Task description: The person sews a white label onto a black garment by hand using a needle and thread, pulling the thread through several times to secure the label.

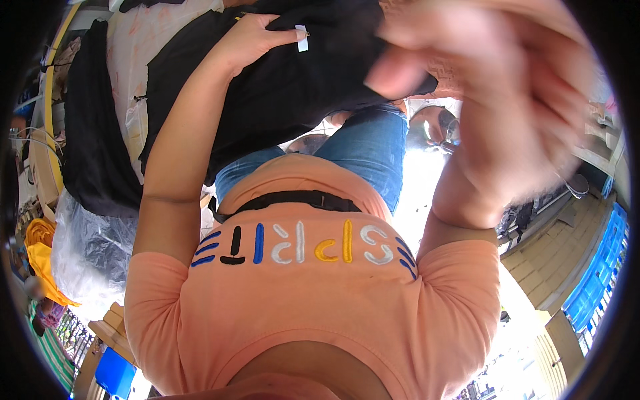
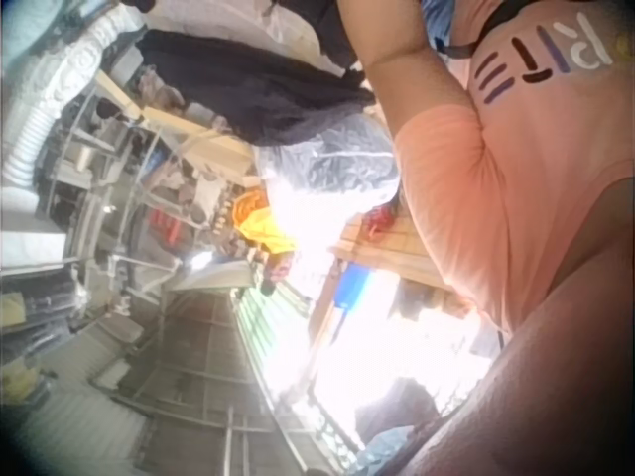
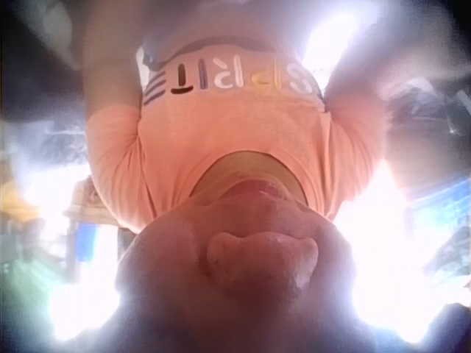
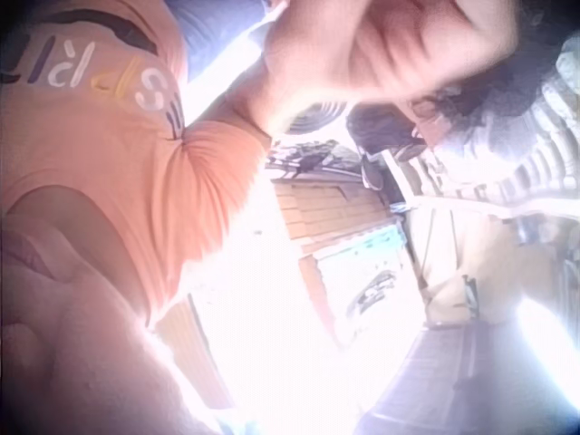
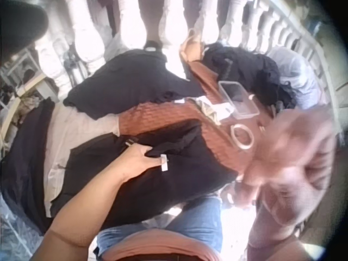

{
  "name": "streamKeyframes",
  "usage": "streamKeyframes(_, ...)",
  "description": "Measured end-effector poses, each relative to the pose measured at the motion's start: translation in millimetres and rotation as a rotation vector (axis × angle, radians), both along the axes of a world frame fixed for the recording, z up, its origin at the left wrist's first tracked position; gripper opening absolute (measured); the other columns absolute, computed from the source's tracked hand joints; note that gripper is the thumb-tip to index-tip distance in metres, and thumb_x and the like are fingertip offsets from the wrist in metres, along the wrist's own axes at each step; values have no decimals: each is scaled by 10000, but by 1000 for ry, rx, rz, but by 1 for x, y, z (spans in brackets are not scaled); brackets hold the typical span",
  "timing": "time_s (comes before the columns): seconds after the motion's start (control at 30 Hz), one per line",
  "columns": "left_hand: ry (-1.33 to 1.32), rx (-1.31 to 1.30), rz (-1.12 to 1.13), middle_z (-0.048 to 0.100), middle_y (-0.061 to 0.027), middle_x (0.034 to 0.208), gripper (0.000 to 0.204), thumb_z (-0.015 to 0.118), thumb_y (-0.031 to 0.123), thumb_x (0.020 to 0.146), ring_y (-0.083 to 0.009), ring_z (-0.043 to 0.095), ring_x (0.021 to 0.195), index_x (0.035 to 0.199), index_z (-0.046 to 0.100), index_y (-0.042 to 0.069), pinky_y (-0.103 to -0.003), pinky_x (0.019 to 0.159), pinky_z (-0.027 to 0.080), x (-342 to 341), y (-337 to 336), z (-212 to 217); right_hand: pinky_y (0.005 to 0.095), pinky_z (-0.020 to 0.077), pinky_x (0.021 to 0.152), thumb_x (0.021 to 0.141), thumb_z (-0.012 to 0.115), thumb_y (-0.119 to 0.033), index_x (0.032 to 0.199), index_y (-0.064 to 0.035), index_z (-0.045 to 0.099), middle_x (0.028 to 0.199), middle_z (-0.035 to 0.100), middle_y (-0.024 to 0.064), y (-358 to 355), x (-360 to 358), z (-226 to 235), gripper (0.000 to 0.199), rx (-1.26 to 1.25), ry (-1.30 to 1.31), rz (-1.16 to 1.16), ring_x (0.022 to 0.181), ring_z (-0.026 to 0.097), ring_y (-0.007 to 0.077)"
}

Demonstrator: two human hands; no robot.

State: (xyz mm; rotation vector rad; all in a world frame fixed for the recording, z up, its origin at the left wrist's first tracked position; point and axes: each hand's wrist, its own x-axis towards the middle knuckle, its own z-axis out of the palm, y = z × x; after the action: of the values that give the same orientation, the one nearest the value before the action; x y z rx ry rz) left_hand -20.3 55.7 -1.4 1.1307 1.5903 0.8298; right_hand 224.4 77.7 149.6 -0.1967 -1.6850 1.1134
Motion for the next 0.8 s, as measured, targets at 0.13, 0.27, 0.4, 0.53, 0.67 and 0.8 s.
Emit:
streamKeyframes(0.13, -85, 44, 12, 675, -45, 922, 383, 741, 300, 766, -98, 605, 852, 1011, 679, 13, -233, 800, 448, -1, -8, 3, 222, 514, 685, 822, 620, 66, 925, 8, 647, 958, 635, 100, 19, -31, -96, 121, -282, -237, 145, 763, 635, 132)
streamKeyframes(0.27, -50, 27, 18, 674, -38, 914, 351, 739, 291, 772, -92, 606, 843, 995, 684, 25, -229, 781, 453, -4, -9, 2, 202, 490, 666, 810, 663, 7, 919, -5, 693, 834, 635, 26, 15, -41, -150, 114, -470, -362, -10, 708, 608, 87)
streamKeyframes(0.4, -80, -2, -5, 674, -54, 936, 394, 749, 305, 754, -110, 616, 857, 1013, 675, 17, -236, 803, 455, -7, -9, 3, 208, 473, 646, 811, 675, -50, 905, -47, 715, 803, 618, 12, 17, -43, -163, 102, -411, -470, -126, 671, 592, 80)
streamKeyframes(0.53, -148, -32, -17, 672, -101, 997, 515, 768, 355, 716, -160, 628, 925, 1066, 655, -6, -259, 872, 446, -7, -12, 10, 212, 475, 642, 813, 675, -71, 912, -54, 711, 796, 612, 10, 19, -42, -165, 106, -302, -544, -191, 667, 597, 82)
streamKeyframes(0.67, -111, 17, -17, 675, -102, 986, 506, 767, 350, 713, -165, 634, 909, 1062, 658, 0, -257, 856, 455, -8, -13, 7, 213, 475, 633, 812, 675, -72, 925, -49, 703, 791, 607, 13, 17, -45, -163, 119, -420, -475, -154, 667, 606, 87)
streamKeyframes(0.8, -94, 8, -17, 677, -98, 978, 491, 765, 340, 715, -162, 639, 888, 1057, 661, 4, -256, 842, 464, -6, -12, 9, 211, 476, 631, 815, 671, -72, 931, -47, 698, 793, 606, 14, 19, -45, -165, 121, -365, -488, -165, 663, 609, 89)
